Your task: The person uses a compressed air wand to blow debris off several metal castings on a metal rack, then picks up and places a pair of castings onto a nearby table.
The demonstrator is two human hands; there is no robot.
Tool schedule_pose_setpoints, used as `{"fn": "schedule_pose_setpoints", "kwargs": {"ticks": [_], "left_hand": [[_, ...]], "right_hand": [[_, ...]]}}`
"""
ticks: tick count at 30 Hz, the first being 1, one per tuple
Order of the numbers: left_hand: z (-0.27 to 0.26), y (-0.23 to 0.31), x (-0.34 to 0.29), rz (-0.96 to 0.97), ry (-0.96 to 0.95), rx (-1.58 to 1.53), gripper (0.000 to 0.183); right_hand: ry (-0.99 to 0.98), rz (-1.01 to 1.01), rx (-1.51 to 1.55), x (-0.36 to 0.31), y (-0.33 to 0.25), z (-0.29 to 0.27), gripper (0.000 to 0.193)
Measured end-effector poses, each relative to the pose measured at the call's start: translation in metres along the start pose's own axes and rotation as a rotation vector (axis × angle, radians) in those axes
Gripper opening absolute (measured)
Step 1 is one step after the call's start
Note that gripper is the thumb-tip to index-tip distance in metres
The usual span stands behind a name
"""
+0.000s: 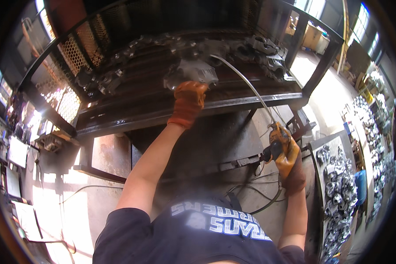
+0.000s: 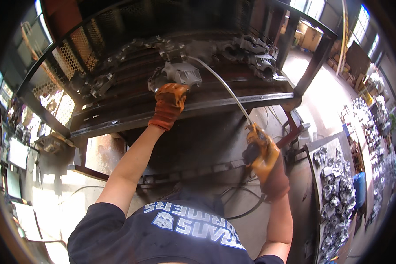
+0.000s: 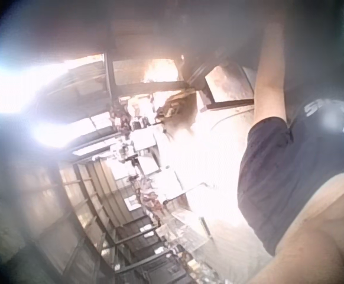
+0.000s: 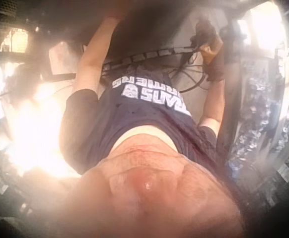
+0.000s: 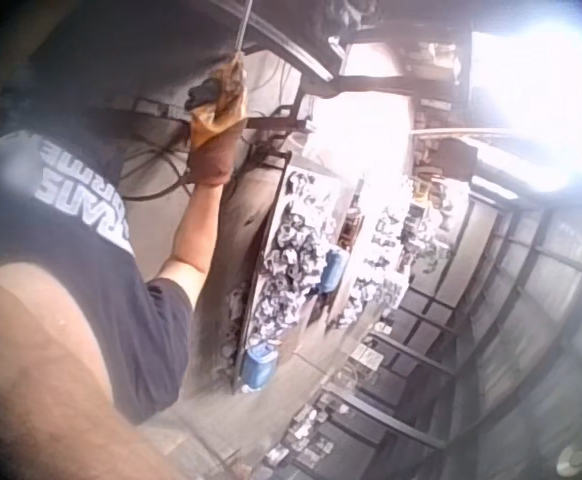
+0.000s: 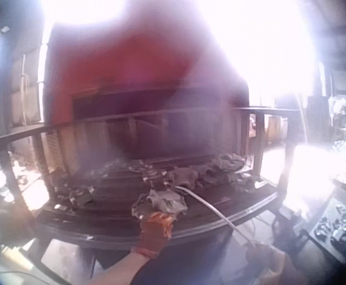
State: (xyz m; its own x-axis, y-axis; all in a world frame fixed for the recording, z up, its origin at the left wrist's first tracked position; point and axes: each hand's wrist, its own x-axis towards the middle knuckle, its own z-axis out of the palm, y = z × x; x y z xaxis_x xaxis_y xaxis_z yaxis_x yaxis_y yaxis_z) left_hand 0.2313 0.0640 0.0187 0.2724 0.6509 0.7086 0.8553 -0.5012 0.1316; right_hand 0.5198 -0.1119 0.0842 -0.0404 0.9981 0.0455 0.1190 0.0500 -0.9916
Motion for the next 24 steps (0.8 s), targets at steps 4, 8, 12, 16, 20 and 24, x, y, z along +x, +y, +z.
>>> {"fn": "schedule_pose_setpoints", "kwargs": {"ticks": [4, 8, 12, 16, 20, 24], "left_hand": [[0.009, -0.008, -0.001, 0.004, 0.09, -0.01, 0.011], [0.01, 0.002, -0.015, 0.084, 0.327, -0.073, 0.007], [-0.031, 0.012, -0.035, 0.028, 0.195, -0.032, 0.01], [-0.012, 0.025, -0.054, 0.088, 0.288, -0.176, 0.011], [-0.024, 0.039, -0.052, 0.037, -0.044, -0.002, 0.02], [-0.022, 0.026, -0.074, -0.049, 0.064, 0.083, 0.033]], "right_hand": [[-0.124, -0.112, 0.004, 0.033, -0.032, 0.013, 0.041], [-0.358, -0.159, -0.075, 0.079, -0.055, 0.04, 0.04], [-0.533, -0.615, -0.828, 0.102, -0.067, 0.087, 0.053], [-0.432, -0.662, -1.246, 0.183, -0.046, 0.126, 0.068], [-0.326, -0.787, -1.217, 0.23, -0.064, 0.17, 0.067], [-0.432, -0.804, -1.26, 0.224, -0.088, 0.232, 0.06]]}}
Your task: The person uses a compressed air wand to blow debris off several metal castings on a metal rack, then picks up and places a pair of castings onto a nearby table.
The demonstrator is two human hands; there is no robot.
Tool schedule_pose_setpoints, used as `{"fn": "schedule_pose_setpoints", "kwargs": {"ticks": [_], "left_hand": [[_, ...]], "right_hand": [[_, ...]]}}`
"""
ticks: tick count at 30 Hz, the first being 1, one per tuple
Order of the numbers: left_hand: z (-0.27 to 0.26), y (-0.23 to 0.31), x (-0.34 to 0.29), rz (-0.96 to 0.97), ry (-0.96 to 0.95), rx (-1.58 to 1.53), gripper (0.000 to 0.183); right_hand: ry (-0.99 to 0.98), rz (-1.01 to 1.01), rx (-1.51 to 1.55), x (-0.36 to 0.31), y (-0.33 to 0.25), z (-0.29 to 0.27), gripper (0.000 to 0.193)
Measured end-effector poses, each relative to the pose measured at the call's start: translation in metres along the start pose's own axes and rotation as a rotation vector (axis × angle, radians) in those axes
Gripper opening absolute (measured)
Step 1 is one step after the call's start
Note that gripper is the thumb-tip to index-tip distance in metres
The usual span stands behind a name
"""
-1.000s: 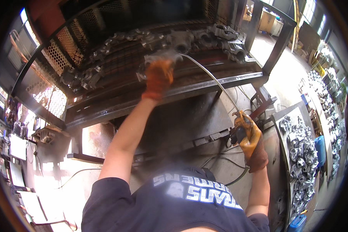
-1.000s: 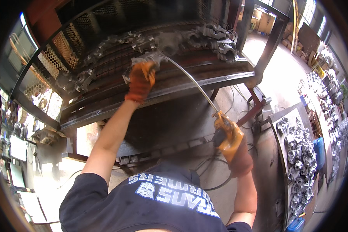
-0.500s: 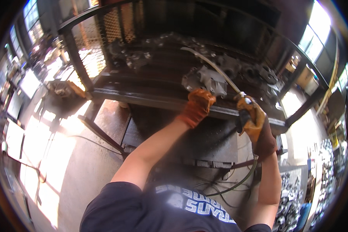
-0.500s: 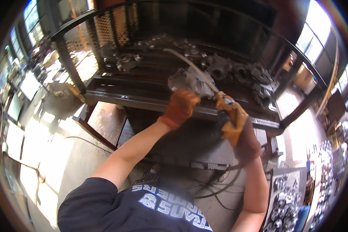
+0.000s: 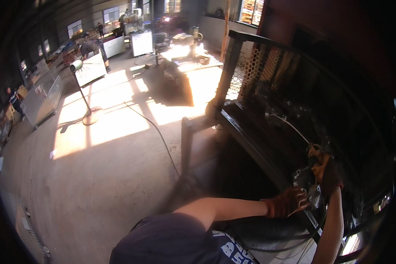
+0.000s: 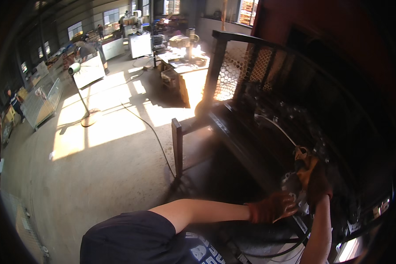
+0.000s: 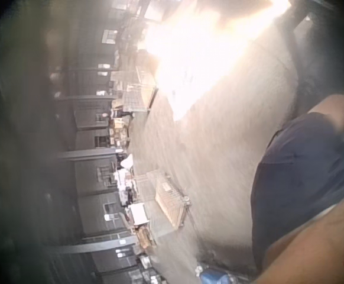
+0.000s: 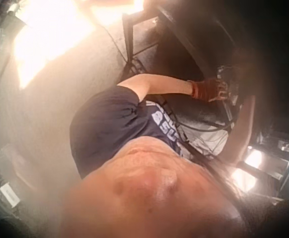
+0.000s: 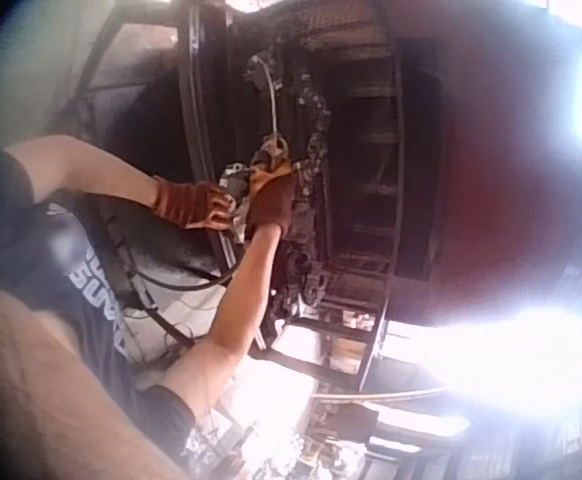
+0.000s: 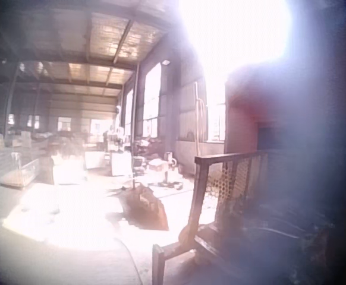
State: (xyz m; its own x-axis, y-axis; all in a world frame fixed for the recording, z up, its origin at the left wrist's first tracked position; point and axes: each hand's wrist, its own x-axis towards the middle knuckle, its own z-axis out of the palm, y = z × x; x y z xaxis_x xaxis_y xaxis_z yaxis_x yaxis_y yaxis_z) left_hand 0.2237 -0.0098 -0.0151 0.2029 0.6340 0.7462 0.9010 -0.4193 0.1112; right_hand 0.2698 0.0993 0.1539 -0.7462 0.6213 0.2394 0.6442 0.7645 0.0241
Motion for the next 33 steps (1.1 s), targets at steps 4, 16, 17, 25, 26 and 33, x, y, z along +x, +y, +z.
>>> {"fn": "schedule_pose_setpoints", "kwargs": {"ticks": [4, 16, 17, 25, 26, 33], "left_hand": [[-0.013, -0.006, -0.016, 0.037, -0.001, 0.032, 0.037], [-0.109, -0.284, -0.048, -0.784, 0.731, 0.031, 0.042], [-0.107, -0.321, -0.04, -0.756, 0.609, 0.136, 0.039], [-0.092, -0.504, -0.023, -1.032, -0.063, -0.029, 0.059], [-0.086, -0.516, -0.022, -1.088, -0.016, -0.147, 0.059], [-0.081, -0.539, -0.021, -0.67, -0.106, 0.277, 0.07]], "right_hand": [[0.209, -0.164, 0.012, 0.035, -0.021, 0.006, 0.051], [-0.031, -0.036, 0.139, 0.114, -0.063, -0.011, 0.053], [0.022, -0.053, 0.13, 0.11, -0.056, -0.015, 0.051], [-0.003, 0.0, -0.027, 0.142, -0.047, 0.016, 0.045], [0.019, 0.015, -0.055, 0.143, -0.046, 0.024, 0.045], [-0.009, 0.021, -0.05, 0.15, -0.027, 0.057, 0.048]]}}
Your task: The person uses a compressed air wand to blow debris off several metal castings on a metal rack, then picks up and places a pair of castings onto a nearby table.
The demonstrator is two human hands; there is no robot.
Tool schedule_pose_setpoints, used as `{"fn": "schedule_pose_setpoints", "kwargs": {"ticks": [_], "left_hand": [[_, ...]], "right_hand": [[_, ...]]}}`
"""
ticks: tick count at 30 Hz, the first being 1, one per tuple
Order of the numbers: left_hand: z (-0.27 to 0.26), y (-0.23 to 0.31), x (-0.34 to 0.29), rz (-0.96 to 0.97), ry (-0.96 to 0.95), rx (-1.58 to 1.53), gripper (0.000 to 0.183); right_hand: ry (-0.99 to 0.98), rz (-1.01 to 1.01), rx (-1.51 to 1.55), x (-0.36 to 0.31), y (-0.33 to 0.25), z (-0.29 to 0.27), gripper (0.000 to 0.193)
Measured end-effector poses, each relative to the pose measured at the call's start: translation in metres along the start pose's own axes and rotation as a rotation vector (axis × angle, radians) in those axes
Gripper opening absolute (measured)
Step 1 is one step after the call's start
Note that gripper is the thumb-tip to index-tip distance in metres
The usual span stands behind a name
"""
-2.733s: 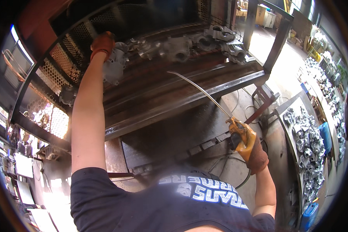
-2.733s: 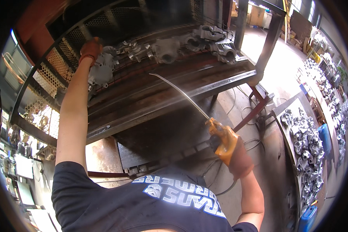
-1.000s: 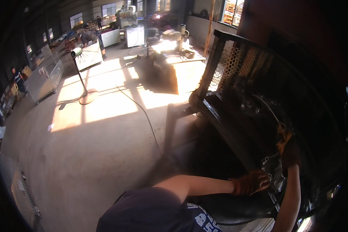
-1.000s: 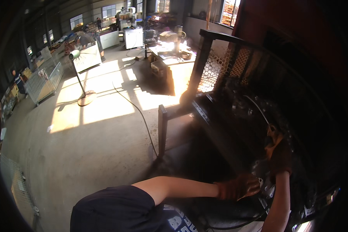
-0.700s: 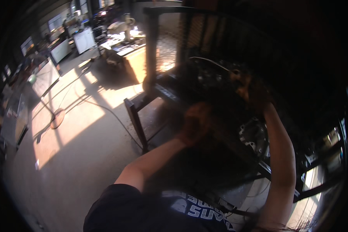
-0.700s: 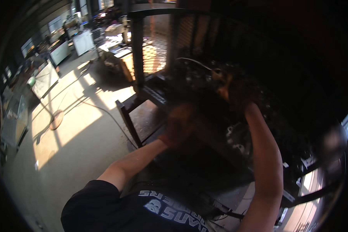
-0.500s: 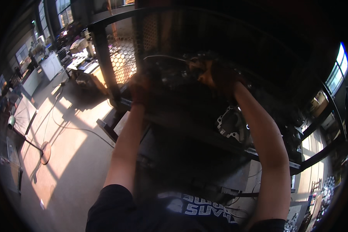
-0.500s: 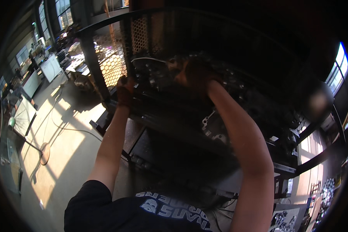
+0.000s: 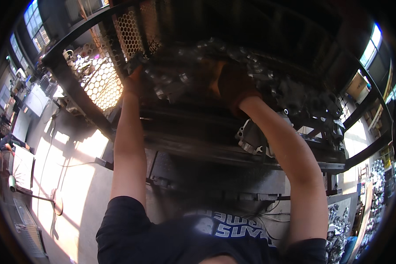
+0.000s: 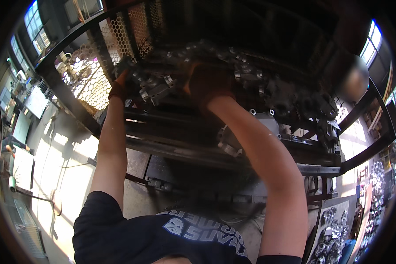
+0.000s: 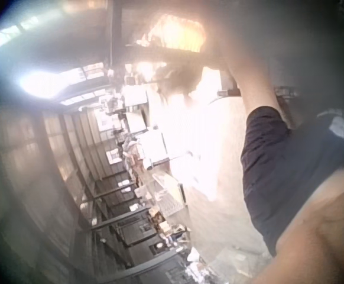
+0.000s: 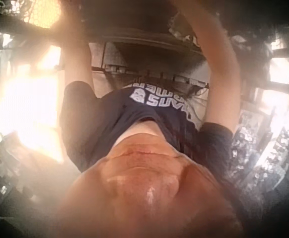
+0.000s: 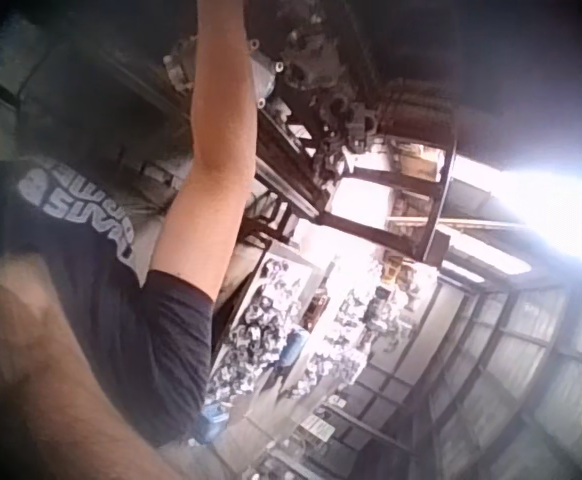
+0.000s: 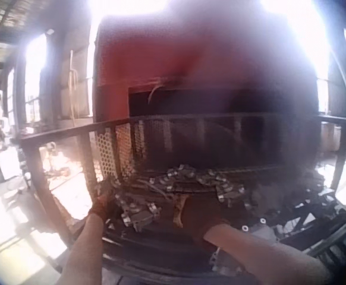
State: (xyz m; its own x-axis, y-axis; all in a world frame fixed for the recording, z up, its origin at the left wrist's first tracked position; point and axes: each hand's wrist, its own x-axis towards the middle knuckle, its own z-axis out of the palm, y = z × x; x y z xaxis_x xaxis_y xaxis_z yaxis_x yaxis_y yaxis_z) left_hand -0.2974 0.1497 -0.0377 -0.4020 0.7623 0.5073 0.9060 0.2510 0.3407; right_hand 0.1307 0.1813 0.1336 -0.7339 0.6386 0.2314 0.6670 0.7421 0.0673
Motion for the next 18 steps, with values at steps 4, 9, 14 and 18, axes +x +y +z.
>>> {"fn": "schedule_pose_setpoints", "kwargs": {"ticks": [4, 9, 14, 18], "left_hand": [[0.025, -0.016, 0.017, -0.014, 0.145, -0.096, 0.057], [0.005, 0.028, 0.004, 0.069, 0.205, 0.213, 0.045], [-0.036, 0.109, -0.021, 0.019, 0.18, -0.525, 0.048], [-0.039, 0.139, -0.052, 0.415, 0.127, -0.27, 0.058]], "right_hand": [[-0.116, 0.101, 0.04, -0.026, 0.001, -0.011, 0.051], [-0.003, 0.054, 0.271, -0.091, 0.029, -0.03, 0.049], [-0.124, 0.099, 0.525, -0.152, 0.056, -0.032, 0.049], [-0.264, 0.256, 0.76, -0.174, 0.061, -0.048, 0.047]]}}
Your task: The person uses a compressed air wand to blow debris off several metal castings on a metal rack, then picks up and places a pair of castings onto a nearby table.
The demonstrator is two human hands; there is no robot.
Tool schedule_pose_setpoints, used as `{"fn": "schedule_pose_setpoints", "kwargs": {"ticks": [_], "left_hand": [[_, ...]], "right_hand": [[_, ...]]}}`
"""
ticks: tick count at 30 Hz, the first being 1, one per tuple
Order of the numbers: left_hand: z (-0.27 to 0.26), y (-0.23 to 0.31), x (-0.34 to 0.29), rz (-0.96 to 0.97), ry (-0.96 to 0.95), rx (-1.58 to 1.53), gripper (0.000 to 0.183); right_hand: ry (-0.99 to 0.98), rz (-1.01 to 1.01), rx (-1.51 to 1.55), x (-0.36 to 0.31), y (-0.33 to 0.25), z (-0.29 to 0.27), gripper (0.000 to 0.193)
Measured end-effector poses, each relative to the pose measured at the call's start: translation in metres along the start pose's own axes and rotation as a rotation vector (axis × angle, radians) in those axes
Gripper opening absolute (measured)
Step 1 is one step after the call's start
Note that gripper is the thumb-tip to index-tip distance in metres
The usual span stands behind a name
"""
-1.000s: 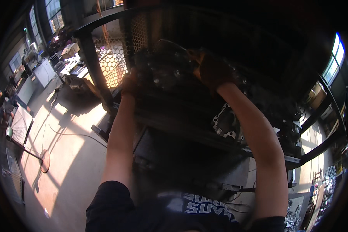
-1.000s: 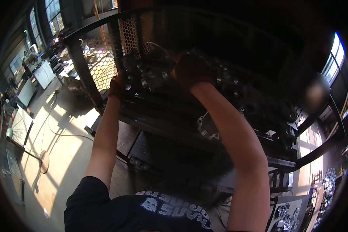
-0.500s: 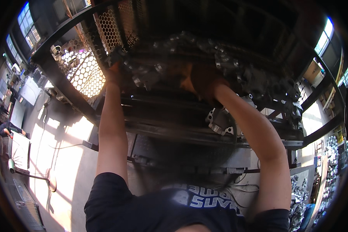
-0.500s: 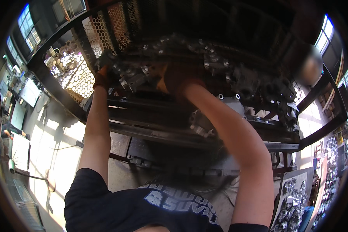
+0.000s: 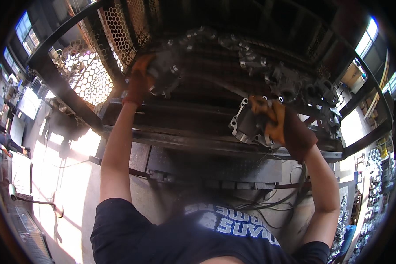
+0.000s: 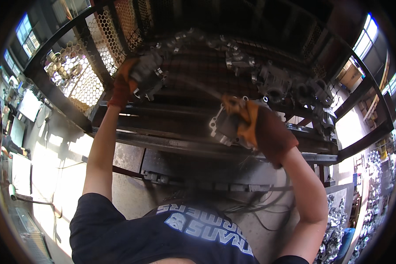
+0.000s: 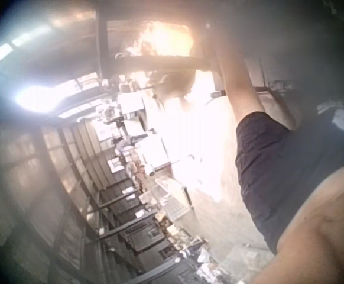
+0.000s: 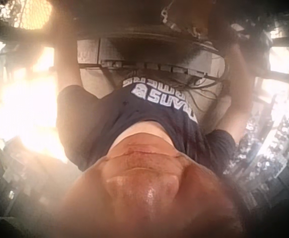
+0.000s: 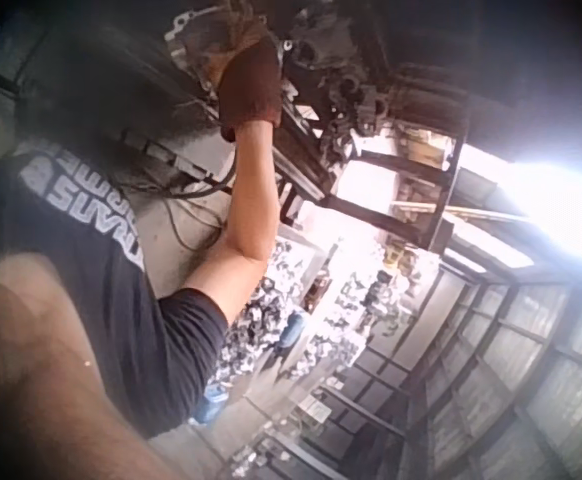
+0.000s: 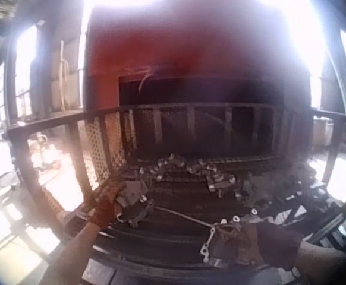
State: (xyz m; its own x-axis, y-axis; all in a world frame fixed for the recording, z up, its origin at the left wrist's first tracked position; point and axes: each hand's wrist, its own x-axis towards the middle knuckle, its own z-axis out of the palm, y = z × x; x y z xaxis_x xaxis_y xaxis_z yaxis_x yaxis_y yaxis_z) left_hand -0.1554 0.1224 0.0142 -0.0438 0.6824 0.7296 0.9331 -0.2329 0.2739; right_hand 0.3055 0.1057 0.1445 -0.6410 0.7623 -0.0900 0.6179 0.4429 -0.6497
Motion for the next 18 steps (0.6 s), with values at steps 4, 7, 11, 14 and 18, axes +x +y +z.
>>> {"fn": "schedule_pose_setpoints", "kwargs": {"ticks": [4, 7, 11, 14, 18], "left_hand": [[-0.01, 0.035, -0.002, 0.195, -0.162, 0.09, 0.065], [-0.032, 0.03, 0.005, 0.125, -0.38, -0.238, 0.059], [-0.028, -0.027, -0.001, -0.603, -0.181, -1.136, 0.061], [-0.029, -0.018, 0.019, -0.66, -0.366, -0.251, 0.069], [-0.017, -0.002, 0.042, -0.771, -0.43, -0.135, 0.075]], "right_hand": [[0.254, -0.12, -0.142, -0.023, 0.017, -0.006, 0.047], [0.228, -0.123, 0.061, -0.026, 0.006, -0.002, 0.046], [0.261, -0.147, -0.164, -0.027, -0.004, 0.009, 0.048], [0.277, -0.227, -0.132, -0.021, -0.012, 0.006, 0.046], [0.177, -0.229, 0.056, -0.035, -0.015, 0.014, 0.036]]}}
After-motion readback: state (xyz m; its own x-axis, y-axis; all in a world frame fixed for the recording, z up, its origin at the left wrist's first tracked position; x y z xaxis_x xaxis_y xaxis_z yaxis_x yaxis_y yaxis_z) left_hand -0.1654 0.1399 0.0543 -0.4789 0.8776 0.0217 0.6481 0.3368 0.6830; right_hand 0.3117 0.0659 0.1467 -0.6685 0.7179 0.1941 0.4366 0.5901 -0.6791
